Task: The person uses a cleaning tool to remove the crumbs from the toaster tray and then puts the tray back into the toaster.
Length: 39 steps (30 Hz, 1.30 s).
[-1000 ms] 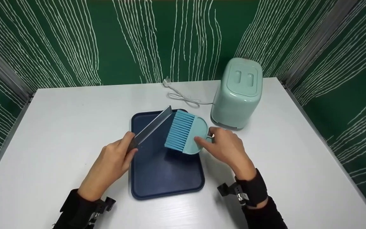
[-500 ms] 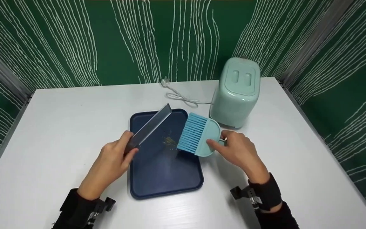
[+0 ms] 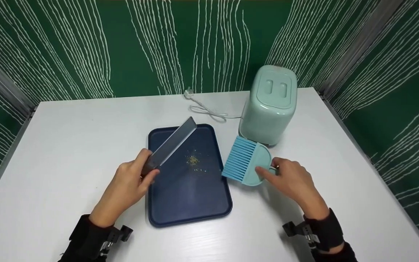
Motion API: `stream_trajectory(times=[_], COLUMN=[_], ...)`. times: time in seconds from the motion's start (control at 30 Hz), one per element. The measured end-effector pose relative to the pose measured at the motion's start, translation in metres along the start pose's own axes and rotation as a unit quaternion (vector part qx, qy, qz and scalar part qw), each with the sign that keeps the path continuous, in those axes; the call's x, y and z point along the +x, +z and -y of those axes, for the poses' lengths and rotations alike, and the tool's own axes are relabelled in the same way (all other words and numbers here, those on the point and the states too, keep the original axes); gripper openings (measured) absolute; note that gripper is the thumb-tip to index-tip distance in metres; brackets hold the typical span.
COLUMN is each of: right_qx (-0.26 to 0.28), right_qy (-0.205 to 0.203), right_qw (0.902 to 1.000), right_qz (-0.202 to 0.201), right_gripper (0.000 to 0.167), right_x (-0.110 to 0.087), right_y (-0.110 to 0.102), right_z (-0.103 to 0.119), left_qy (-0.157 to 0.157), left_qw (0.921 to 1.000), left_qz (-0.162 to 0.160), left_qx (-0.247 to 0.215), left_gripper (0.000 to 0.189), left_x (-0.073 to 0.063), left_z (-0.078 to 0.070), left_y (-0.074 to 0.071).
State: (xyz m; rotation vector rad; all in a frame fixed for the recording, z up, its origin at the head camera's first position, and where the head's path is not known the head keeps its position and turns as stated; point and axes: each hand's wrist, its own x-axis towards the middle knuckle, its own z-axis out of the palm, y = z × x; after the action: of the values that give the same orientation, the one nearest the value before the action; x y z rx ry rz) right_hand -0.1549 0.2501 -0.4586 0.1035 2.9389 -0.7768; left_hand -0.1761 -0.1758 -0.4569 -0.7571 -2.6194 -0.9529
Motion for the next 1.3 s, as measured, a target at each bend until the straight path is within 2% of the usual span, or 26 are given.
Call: stream_trajectory(times=[0.47,0.63,0.87,1.03,1.3], right_qx=[-0.008,-0.016,-0.011,-0.015,-0.004], right_qy=[0.076,0.104,0.140,0.154,0.164], right_qw=[0.9967,0.9941,0.9900,0.9880,0.9865], right_qz=[0.029,0.025,0.014,0.000,0.008], right_gripper=[0.070,0.072,0.076,0.076,0.077], right_x=[-0.014,-0.015,-0.018,-0.020,-0.018], right_y=[-0.012,-0.018,-0.027,-0.029,-0.027], right_z=[-0.064,-0.090,-0.121,-0.136,-0.143], left_qy=[-0.020,-0.038,-0.050,-0.055,-0.078], left_qw=[0.9972,0.9947,0.9933,0.9908,0.9798], left_qz=[0.016,0.023,0.024,0.026,0.030], left_qx=[-0.071,-0.093,-0.102,-0.120,-0.182], left_gripper=[0.035,0.033,0.034,0.034,0.035], left_x=[0.001,0.001,0.000,0.000,0.001], left_z=[0.000,-0.001,0.000,0.001,0.004], left_y=[-0.001,-0.002,-0.001,0.000,0.003])
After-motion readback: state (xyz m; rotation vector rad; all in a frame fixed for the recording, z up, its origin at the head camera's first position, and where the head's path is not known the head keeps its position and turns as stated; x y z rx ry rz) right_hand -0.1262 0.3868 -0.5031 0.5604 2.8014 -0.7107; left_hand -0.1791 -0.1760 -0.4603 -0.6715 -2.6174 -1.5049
